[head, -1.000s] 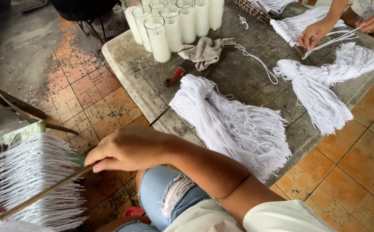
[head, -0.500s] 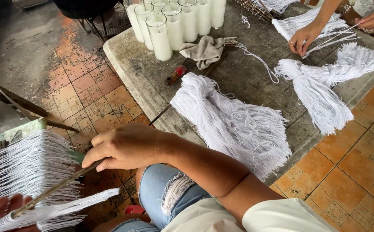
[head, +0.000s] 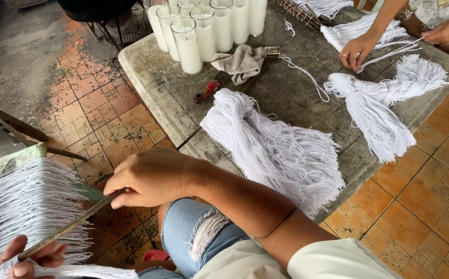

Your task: Tying individual cotton wicks onto a wire frame for candle production

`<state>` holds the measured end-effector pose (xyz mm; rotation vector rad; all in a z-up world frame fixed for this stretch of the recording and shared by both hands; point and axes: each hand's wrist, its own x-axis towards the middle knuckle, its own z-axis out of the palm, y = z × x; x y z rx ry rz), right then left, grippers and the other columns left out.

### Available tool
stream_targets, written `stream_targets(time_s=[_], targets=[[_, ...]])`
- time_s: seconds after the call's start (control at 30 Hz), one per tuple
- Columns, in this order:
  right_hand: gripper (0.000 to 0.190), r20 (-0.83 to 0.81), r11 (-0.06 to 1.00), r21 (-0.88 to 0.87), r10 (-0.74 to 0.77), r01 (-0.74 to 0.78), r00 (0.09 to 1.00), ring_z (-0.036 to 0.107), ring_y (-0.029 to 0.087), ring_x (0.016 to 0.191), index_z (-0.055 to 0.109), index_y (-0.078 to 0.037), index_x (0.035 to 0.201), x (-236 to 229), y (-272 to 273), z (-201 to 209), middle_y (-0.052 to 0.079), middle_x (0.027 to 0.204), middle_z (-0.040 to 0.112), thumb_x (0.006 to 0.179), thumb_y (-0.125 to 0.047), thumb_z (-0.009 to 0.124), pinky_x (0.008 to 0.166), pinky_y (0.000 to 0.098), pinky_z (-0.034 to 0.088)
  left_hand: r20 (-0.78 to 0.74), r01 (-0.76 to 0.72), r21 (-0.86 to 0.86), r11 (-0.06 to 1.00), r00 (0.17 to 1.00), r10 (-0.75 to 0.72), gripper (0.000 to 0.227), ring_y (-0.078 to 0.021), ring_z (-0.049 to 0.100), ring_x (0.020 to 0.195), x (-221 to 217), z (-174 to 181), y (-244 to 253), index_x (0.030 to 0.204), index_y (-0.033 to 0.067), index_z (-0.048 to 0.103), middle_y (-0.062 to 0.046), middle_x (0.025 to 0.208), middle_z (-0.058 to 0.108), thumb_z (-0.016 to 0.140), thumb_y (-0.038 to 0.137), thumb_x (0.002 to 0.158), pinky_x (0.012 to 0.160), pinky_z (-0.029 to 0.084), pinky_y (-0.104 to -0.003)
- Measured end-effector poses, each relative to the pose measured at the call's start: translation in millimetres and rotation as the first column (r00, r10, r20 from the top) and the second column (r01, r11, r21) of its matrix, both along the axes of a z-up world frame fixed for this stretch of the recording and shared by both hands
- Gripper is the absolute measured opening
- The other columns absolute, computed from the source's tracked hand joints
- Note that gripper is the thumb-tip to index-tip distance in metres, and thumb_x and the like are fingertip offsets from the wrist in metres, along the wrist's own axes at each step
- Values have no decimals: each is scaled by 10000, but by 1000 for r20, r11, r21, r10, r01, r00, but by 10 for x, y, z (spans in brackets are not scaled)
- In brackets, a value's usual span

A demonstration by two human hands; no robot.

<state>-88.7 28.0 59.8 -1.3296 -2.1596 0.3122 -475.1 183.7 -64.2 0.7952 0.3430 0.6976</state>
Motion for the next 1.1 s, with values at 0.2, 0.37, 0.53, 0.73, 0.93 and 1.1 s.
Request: stream_targets(time_s=[0.2,0.37,0.53,0.73,0.93,1.1], targets=[[270,-26,985,172,-30,34,999,675,137,663,633,-245,1049,28,8,-11,-79,970,682,857,-194,815,511,343,525,-445,-231,495,837,760,473,575,-572,516,862,249,-28,-394,1613,-82,359,-441,1246,513,317,121,1076,1027,455,-712],[174,-38,976,214,-22,30,999,656,126,625,680,-233,1013,41,71,-71,-84,877,676,877,-212,787,519,329,520,-488,-234,540,809,696,527,543,-509,530,959,214,-291,-314,1604,-32,352,-366,1240,536,327,285,1164,989,454,-656],[162,-10,980,188,-65,66,998,686,160,659,671,-246,1020,21,48,-42,-83,925,671,888,-248,767,496,369,522,-466,-250,496,831,731,498,563,-557,524,1068,170,-326,-277,1655,-2,346,-394,1272,506,302,257,1157,1020,436,-662],[152,-15,982,184,-48,50,999,652,136,639,672,-247,1005,23,65,-59,-83,889,663,887,-235,767,448,335,477,-404,-297,589,751,697,592,534,-463,578,1032,129,-648,-212,1663,18,388,-291,1231,562,328,342,1244,972,508,-546],[159,-16,981,192,-32,34,999,603,107,586,680,-228,1007,26,91,-74,-71,854,652,885,-204,778,415,277,501,-375,-274,581,766,746,551,512,-525,541,908,79,-624,-155,1650,-35,360,-377,1238,529,285,264,1241,969,487,-627],[157,-23,978,203,-36,40,999,624,110,596,673,-241,996,29,100,-91,-85,838,641,883,-214,778,532,322,545,-388,-284,610,740,707,591,565,-479,566,1025,162,-613,-197,1683,-4,343,-317,1242,541,349,363,1253,955,496,-591]])
